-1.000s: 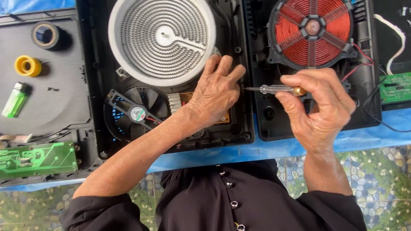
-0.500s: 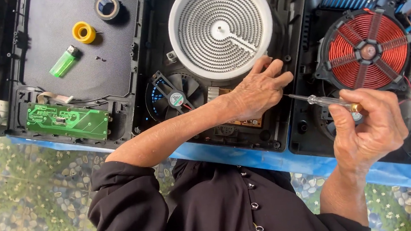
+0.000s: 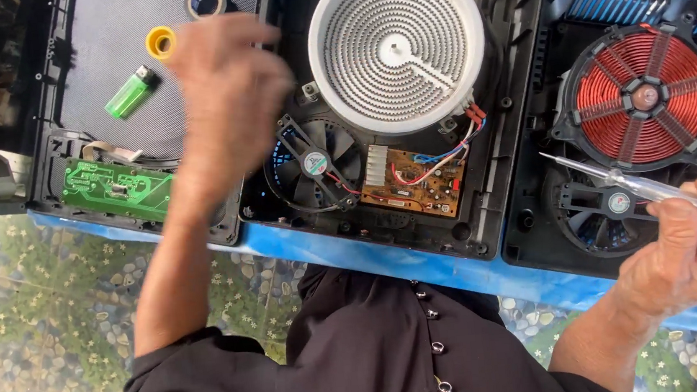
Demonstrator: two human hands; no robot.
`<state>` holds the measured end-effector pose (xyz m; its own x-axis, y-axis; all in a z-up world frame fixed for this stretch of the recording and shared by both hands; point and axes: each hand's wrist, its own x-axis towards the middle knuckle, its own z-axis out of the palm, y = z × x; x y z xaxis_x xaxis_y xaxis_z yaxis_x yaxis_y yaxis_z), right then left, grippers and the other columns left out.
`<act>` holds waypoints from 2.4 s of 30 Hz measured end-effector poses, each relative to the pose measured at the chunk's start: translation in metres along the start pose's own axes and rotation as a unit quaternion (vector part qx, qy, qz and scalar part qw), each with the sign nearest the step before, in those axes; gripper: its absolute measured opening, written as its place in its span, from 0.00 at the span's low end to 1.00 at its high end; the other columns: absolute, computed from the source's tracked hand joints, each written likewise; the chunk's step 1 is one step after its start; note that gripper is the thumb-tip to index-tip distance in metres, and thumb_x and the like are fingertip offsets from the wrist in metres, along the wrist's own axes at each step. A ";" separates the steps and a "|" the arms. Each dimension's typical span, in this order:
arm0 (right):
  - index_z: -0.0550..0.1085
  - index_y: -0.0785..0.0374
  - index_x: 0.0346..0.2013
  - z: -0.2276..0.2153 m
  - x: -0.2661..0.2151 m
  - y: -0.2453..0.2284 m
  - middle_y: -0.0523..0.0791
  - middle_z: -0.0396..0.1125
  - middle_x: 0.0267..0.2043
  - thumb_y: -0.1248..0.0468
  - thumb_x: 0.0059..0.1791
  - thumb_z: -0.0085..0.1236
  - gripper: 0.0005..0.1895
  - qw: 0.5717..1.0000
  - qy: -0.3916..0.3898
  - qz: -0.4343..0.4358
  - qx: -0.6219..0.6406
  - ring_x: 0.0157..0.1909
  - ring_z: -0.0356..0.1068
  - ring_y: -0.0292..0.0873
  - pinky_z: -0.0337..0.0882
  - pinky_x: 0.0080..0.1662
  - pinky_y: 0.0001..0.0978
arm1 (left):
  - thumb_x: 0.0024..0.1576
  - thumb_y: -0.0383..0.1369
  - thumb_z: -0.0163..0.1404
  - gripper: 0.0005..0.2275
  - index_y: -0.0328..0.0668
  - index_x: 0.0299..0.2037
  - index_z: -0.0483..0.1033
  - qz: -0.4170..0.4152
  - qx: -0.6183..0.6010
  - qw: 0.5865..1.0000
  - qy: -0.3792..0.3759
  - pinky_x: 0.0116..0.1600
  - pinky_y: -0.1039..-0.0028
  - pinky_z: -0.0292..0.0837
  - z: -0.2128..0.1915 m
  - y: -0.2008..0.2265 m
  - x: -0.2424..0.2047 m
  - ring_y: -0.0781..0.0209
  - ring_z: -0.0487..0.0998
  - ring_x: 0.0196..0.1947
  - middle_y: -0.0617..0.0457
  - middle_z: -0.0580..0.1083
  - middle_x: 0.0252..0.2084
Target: The person uses a screwdriver to manipulate wires and components inside an open electronic device, likely a speaker or amplifier. They work on the internal circuit board, adjusting connections and securing parts within the casing.
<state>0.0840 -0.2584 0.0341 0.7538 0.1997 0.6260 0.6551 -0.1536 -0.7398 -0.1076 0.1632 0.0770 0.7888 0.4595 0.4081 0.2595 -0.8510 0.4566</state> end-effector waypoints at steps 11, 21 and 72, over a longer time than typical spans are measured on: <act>0.68 0.85 0.58 -0.003 -0.012 0.015 0.64 0.62 0.55 0.82 0.64 0.52 0.08 0.999 -0.044 -0.003 -0.010 0.51 0.66 0.61 0.74 0.44 0.49 | 0.52 0.23 0.58 0.05 0.44 0.35 0.77 -0.103 0.171 0.969 0.148 0.52 0.55 0.57 0.009 -0.183 -0.107 0.51 0.65 0.50 0.52 0.66 0.49; 0.69 0.86 0.58 0.007 -0.013 0.016 0.64 0.63 0.54 0.82 0.66 0.56 0.08 0.998 -0.068 -0.004 0.005 0.49 0.67 0.59 0.76 0.46 0.48 | 0.52 0.27 0.61 0.06 0.51 0.28 0.77 -0.113 0.257 0.944 0.171 0.58 0.50 0.54 0.027 -0.199 -0.111 0.51 0.66 0.52 0.58 0.70 0.49; 0.63 0.64 0.48 0.035 -0.010 -0.017 0.58 0.70 0.39 0.57 0.61 0.53 0.14 0.992 -0.054 -0.015 0.111 0.27 0.66 0.47 0.66 0.30 0.30 | 0.50 0.43 0.70 0.17 0.44 0.41 0.79 0.187 0.037 0.980 -0.064 0.54 0.58 0.63 0.046 0.062 -0.104 0.53 0.70 0.40 0.54 0.73 0.41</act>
<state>0.0631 -0.2236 0.0319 0.7165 0.3051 0.6274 0.6406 0.0685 -0.7648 -0.1484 0.0514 0.0267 0.8987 0.0805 0.4311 -0.0251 -0.9719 0.2340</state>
